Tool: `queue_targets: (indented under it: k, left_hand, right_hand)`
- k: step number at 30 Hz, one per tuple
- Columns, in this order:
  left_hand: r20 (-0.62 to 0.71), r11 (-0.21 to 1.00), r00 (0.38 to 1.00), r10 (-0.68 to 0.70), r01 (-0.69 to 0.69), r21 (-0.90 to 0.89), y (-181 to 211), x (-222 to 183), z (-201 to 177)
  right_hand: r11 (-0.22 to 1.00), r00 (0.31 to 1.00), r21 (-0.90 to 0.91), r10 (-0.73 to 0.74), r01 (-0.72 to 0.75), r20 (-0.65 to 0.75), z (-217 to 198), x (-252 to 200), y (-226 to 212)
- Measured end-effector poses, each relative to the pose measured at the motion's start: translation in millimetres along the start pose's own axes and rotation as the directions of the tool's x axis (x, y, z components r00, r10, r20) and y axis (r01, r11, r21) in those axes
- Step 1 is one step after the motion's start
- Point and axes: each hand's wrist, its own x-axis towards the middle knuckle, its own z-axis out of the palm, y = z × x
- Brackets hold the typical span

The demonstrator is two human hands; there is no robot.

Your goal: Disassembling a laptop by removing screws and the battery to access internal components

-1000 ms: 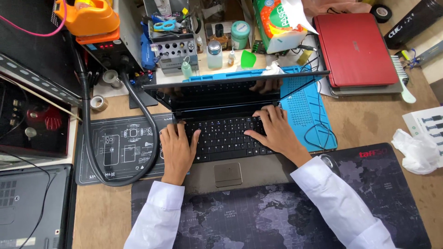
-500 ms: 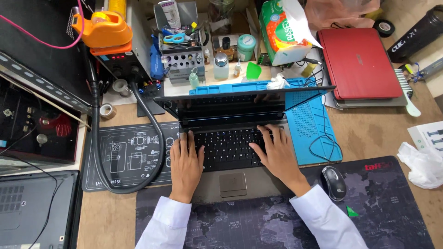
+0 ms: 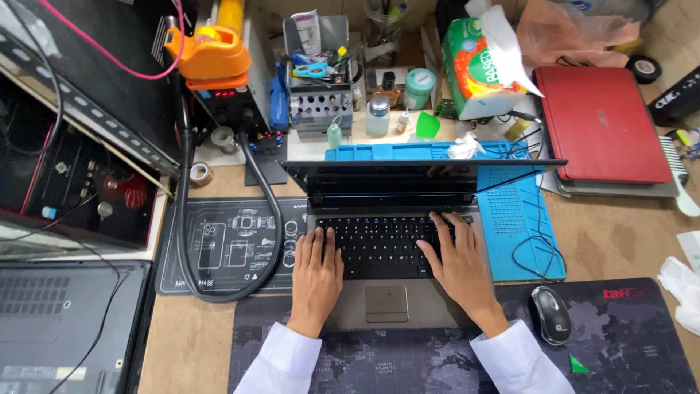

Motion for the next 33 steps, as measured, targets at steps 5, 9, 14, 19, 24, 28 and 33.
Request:
queue_targets:
  k: [5, 9, 14, 19, 24, 28, 33]
  left_hand:
    - [-0.09, 0.995, 0.995, -0.051, 0.042, -0.092, -1, 6, -9]
    - [-0.063, 0.982, 0.994, -0.086, 0.074, -0.172, -3, 6, -10]
    - [-0.052, 0.959, 0.992, -0.113, 0.096, -0.266, -5, 13, -18]
    - [-0.056, 0.95, 0.99, -0.128, 0.106, -0.294, -4, 14, -20]
    - [-0.053, 0.96, 0.993, -0.105, 0.087, -0.266, -7, 9, -12]
    - [-0.06, 0.99, 0.997, -0.044, 0.036, -0.133, -1, 6, -10]
    - [-0.008, 0.978, 1.0, 0.008, -0.006, 0.208, 20, 15, -7]
  right_hand:
    - [0.989, 0.992, 0.094, 0.11, -0.115, 0.058, 12, -9, -1]
    - [0.984, 0.989, 0.115, 0.129, -0.137, 0.071, 13, -10, 0]
    - [0.981, 0.989, 0.134, 0.133, -0.14, 0.062, 17, -11, 2]
    - [0.984, 0.993, 0.135, 0.114, -0.118, 0.035, 23, -13, 10]
    - [0.988, 0.994, 0.11, 0.109, -0.11, 0.008, 26, -11, 15]
    - [0.99, 0.991, 0.048, 0.131, -0.13, -0.025, 23, -19, -3]
    - [0.968, 0.98, 0.158, 0.198, -0.196, 0.006, 6, -33, -25]
